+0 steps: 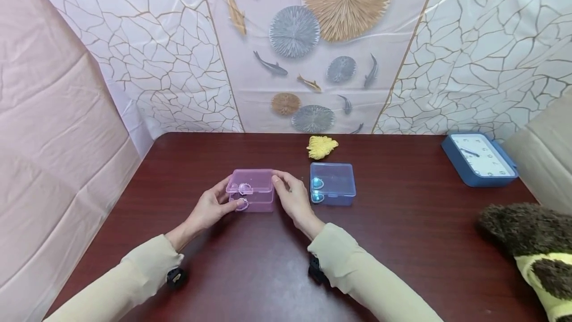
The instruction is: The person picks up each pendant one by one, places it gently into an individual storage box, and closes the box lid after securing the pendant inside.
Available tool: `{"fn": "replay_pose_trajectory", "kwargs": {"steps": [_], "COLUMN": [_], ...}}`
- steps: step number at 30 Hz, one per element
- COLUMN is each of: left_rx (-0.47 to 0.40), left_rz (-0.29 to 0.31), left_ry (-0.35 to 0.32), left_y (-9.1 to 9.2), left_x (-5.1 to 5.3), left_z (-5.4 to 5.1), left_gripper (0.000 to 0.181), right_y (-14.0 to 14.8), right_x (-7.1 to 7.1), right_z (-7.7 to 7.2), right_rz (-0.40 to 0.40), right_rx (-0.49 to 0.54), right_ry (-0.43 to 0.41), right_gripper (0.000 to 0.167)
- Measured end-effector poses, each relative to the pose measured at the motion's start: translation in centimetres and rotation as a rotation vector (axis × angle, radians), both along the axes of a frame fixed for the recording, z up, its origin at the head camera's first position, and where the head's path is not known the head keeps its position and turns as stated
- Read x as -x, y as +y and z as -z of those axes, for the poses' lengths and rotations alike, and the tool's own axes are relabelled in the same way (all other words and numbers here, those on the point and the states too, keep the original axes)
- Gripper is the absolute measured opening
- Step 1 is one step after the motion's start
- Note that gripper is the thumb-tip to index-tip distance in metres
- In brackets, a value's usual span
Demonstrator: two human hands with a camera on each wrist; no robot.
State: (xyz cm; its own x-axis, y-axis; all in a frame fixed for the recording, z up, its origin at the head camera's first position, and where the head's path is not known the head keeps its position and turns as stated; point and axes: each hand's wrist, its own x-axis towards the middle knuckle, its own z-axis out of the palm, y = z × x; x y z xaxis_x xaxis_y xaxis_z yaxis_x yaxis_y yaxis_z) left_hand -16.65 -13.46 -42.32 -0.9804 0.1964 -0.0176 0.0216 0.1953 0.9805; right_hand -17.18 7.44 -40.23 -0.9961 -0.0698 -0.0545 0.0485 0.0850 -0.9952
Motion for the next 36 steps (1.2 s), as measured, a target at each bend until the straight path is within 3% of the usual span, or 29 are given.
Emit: {"fn": "replay_pose_trajectory", "kwargs": {"steps": [6,9,18,28,36], "left_rx": [-0.074,-0.094,-0.11,-0.09,-0.078], "left_rz": [0.038,0.034,0.036,0.022,-0.002], "left_ry": [-0.031,-0.044,-0.004,0.01,-0.007], "left_y": [0.2,0.3,0.5,1.3,1.7], "left_x": [0.0,0.1,0.4,1.4,1.8], "left_z": [0.0,0.1,0.3,0.6,0.6], "left_gripper": [0.08,0.077,0.067,0.068,0.068], "right_y": [0.2,0.1,0.0,0.2,0.4], "right_x": [-0.7,-0.7,-0.3,0.5,0.8], "right_z": [0.3,0.5,0.9,1.1,1.4], "right_rz": [-0.04,-0.043,0.011,0.045,0.049], "right_rx": [-0.038,0.009,0.09,0.026,0.043], "right_ry": [0.026,0.028,-0.007,-0.022,-0.041], "right_gripper": [0.047,0.049,0.051,0.047,0.046]}}
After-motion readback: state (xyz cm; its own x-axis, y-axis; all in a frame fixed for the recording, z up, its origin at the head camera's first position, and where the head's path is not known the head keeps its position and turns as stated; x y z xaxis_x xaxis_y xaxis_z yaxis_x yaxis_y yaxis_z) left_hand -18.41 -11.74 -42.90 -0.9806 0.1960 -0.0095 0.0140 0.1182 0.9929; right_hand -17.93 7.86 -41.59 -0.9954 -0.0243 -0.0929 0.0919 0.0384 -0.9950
